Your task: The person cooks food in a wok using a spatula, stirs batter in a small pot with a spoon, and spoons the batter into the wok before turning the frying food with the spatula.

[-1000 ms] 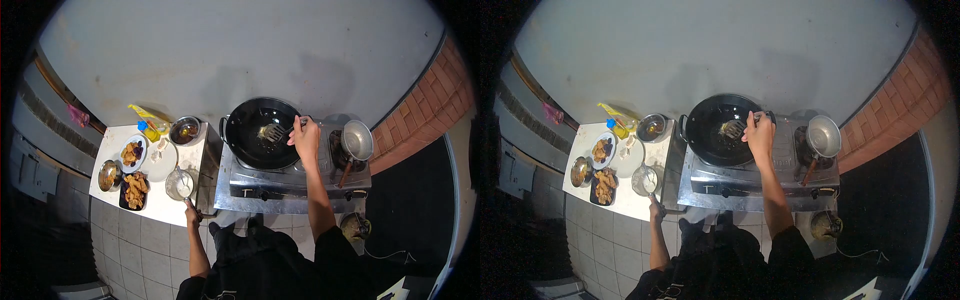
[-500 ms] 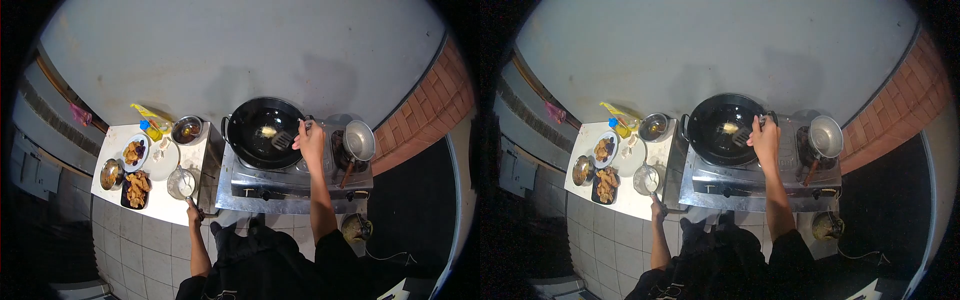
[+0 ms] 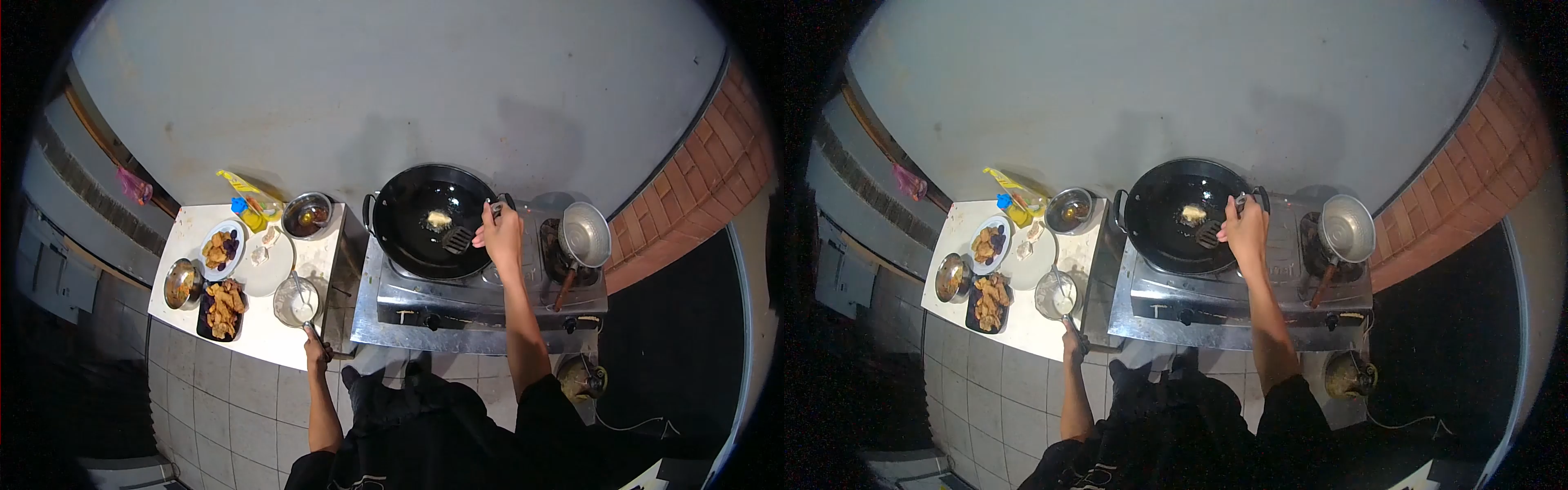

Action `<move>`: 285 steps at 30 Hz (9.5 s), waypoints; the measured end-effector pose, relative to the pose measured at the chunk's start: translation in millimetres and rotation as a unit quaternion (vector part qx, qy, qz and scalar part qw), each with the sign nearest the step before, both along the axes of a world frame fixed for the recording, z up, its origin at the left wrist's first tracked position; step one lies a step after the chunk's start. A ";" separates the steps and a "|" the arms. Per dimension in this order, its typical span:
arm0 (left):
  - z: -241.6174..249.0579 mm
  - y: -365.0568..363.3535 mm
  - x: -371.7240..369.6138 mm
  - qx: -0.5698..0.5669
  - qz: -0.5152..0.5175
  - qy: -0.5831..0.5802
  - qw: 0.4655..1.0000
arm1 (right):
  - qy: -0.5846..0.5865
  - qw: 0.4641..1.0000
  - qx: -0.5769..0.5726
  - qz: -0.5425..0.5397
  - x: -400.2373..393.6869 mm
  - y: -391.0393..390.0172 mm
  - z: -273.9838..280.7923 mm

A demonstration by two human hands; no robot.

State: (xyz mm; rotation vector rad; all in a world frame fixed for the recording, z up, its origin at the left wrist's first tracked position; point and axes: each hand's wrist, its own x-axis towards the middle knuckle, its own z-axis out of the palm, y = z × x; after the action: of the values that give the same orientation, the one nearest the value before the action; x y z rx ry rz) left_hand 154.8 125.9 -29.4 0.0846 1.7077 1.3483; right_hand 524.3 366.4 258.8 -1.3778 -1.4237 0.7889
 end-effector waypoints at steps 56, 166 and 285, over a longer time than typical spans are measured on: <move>5.0 1.2 3.5 -0.012 0.010 0.021 1.000 | -0.013 1.000 0.025 0.002 -7.7 10.9 -15.5; -1.3 -2.8 -4.4 0.037 -0.037 -0.099 0.994 | -0.071 0.981 0.072 -0.166 -38.7 -60.4 -42.0; 325.9 -44.0 259.8 0.174 -0.752 -0.266 0.578 | -0.528 0.809 -0.199 0.165 -24.0 4.7 67.6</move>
State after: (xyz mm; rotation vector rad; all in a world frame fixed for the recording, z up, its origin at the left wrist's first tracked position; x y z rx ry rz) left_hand 414.7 81.9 296.5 1.0020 0.3303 0.2062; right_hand 500.4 371.2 326.4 -2.0876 -2.5124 0.5291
